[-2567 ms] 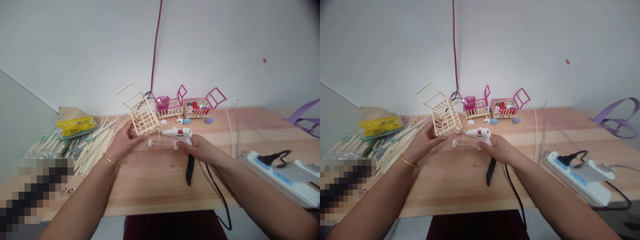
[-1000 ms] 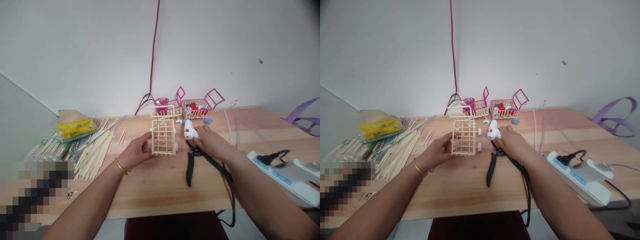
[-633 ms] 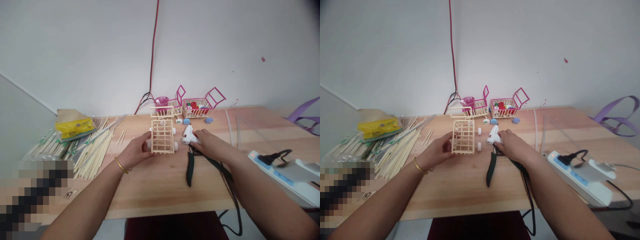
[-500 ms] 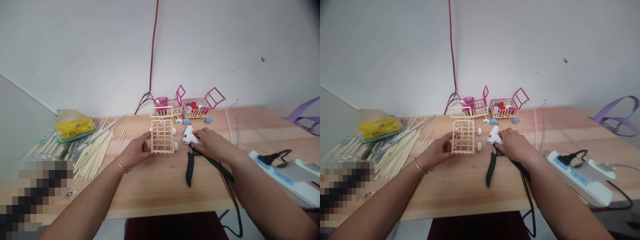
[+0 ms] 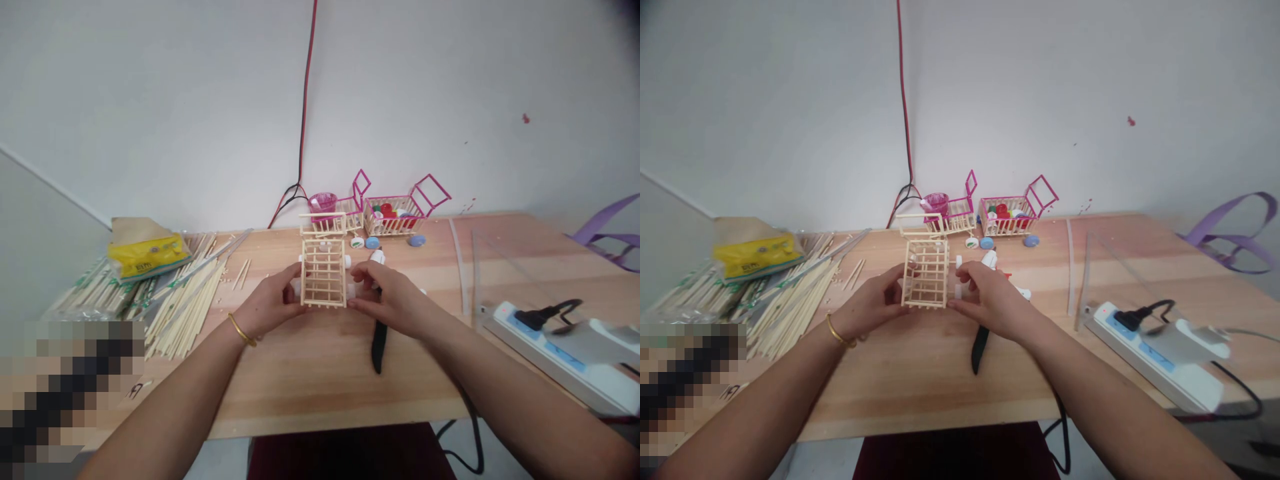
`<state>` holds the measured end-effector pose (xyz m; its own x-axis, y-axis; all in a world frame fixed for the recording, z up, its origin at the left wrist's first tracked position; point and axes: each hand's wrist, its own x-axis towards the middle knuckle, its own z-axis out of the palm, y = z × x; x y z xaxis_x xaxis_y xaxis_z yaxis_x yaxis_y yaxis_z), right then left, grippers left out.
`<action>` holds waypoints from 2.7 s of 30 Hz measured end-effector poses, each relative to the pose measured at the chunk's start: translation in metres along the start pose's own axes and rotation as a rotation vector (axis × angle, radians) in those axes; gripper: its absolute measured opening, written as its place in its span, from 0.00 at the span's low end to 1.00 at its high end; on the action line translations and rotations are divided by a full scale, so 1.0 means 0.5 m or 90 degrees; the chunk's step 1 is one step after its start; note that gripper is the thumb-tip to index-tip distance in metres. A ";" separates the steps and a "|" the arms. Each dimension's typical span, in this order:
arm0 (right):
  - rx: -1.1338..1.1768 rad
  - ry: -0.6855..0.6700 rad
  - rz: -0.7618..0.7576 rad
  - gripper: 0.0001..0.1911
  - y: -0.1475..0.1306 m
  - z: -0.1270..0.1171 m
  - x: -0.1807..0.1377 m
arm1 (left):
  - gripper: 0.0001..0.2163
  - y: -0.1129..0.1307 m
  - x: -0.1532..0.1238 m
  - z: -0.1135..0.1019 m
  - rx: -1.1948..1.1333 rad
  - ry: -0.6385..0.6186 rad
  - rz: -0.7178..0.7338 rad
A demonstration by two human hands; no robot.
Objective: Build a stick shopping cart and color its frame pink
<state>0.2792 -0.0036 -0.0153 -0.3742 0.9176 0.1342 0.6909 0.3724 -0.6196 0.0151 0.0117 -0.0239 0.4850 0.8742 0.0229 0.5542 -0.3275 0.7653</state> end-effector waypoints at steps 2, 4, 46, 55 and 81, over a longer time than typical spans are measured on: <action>0.007 -0.005 -0.004 0.17 0.002 0.001 0.001 | 0.32 0.002 0.000 -0.001 0.004 -0.002 0.000; 0.016 -0.009 -0.009 0.17 0.005 -0.001 0.002 | 0.31 0.005 0.000 -0.002 0.008 -0.003 -0.002; 0.079 -0.021 -0.092 0.22 -0.003 -0.005 -0.002 | 0.34 0.001 0.000 -0.002 -0.005 -0.024 0.014; 0.085 -0.017 -0.069 0.27 -0.010 -0.005 -0.003 | 0.32 0.003 0.000 -0.002 0.006 -0.032 -0.006; 0.127 -0.006 -0.082 0.25 -0.006 0.003 -0.004 | 0.31 0.000 0.002 -0.001 -0.008 -0.021 0.009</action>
<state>0.2770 -0.0069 -0.0149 -0.4572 0.8629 0.2153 0.5018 0.4502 -0.7386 0.0154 0.0129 -0.0238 0.5144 0.8574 0.0132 0.5389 -0.3352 0.7728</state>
